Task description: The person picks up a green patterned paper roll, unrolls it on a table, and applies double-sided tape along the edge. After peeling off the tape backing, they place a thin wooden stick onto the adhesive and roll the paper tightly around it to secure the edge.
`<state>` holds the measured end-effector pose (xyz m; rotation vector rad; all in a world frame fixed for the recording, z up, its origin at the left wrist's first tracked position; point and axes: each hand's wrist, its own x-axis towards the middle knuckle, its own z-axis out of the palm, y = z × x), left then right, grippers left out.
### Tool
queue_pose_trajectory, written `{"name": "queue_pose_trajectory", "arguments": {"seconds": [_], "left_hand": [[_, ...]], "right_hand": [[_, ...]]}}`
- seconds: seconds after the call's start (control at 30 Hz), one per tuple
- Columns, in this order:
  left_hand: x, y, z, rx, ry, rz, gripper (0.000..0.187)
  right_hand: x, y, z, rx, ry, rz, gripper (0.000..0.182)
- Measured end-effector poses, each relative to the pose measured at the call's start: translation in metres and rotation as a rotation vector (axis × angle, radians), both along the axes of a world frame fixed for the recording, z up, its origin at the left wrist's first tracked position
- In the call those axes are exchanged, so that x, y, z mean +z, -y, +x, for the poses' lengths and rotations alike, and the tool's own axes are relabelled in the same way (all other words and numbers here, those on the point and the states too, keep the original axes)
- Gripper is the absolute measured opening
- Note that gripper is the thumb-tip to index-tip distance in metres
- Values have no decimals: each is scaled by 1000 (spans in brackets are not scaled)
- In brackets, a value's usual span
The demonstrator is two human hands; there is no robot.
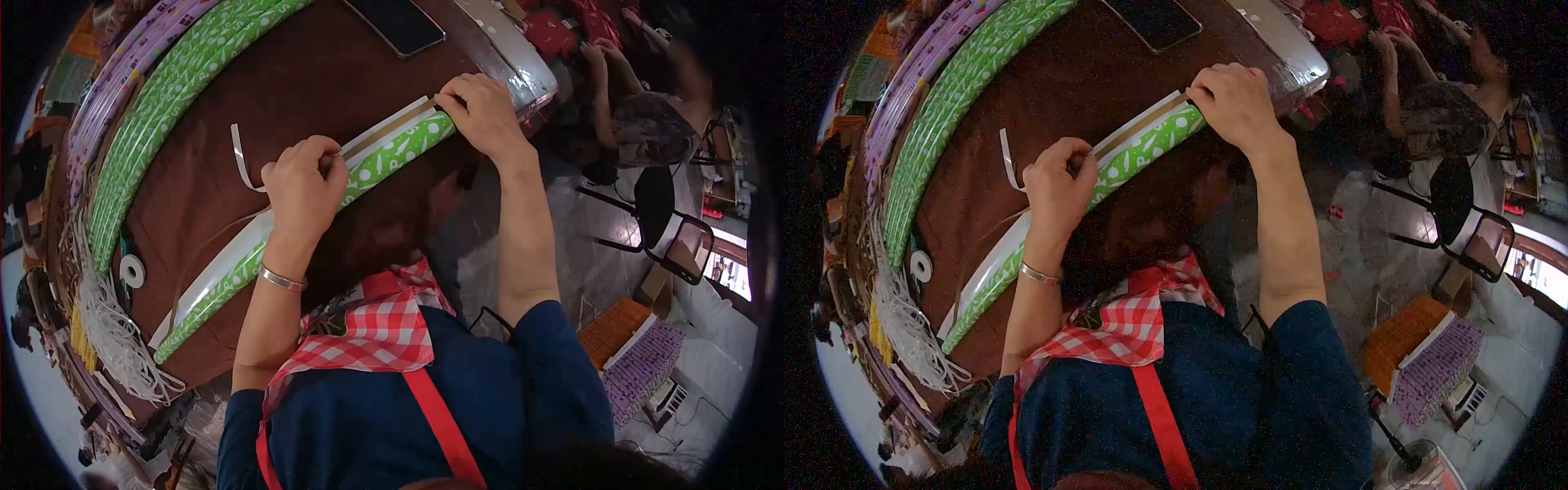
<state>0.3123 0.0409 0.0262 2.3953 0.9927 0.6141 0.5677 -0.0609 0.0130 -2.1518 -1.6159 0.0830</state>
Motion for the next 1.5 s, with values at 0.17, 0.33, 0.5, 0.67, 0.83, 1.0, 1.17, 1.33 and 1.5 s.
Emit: {"name": "queue_pose_trajectory", "arguments": {"seconds": [0.17, 0.33, 0.5, 0.67, 0.83, 1.0, 1.17, 1.33, 1.5], "left_hand": [[0, -1, 0, -10, 19, 4, 7], [-2, -2, 1, -6, 19, 1, 7], [-1, -1, 1, 3, 21, -15, 8], [-3, -1, 1, 17, 15, -29, 8], [-3, -3, 1, 13, 8, -34, 9], [0, -4, 2, 19, 20, -84, 9], [-1, -4, 3, 17, 19, -69, 10], [-1, -5, 2, 29, 3, -101, 12], [1, -3, 4, 24, 7, -84, 11]], "right_hand": [[-3, 0, 1, 9, -5, 30, 20], [0, 0, 0, 9, -9, 7, 20], [-3, -1, 2, 8, -6, 8, 19], [-5, 1, 3, 11, 0, 16, 19], [-6, 0, 3, 21, 5, 17, 18], [-8, 0, 4, 21, -10, 25, 20], [-11, -2, 3, 55, 25, 165, 16], [-1, 0, 2, 65, 3, 128, 14], [0, 7, 11, 95, -150, 99, 15]]}}
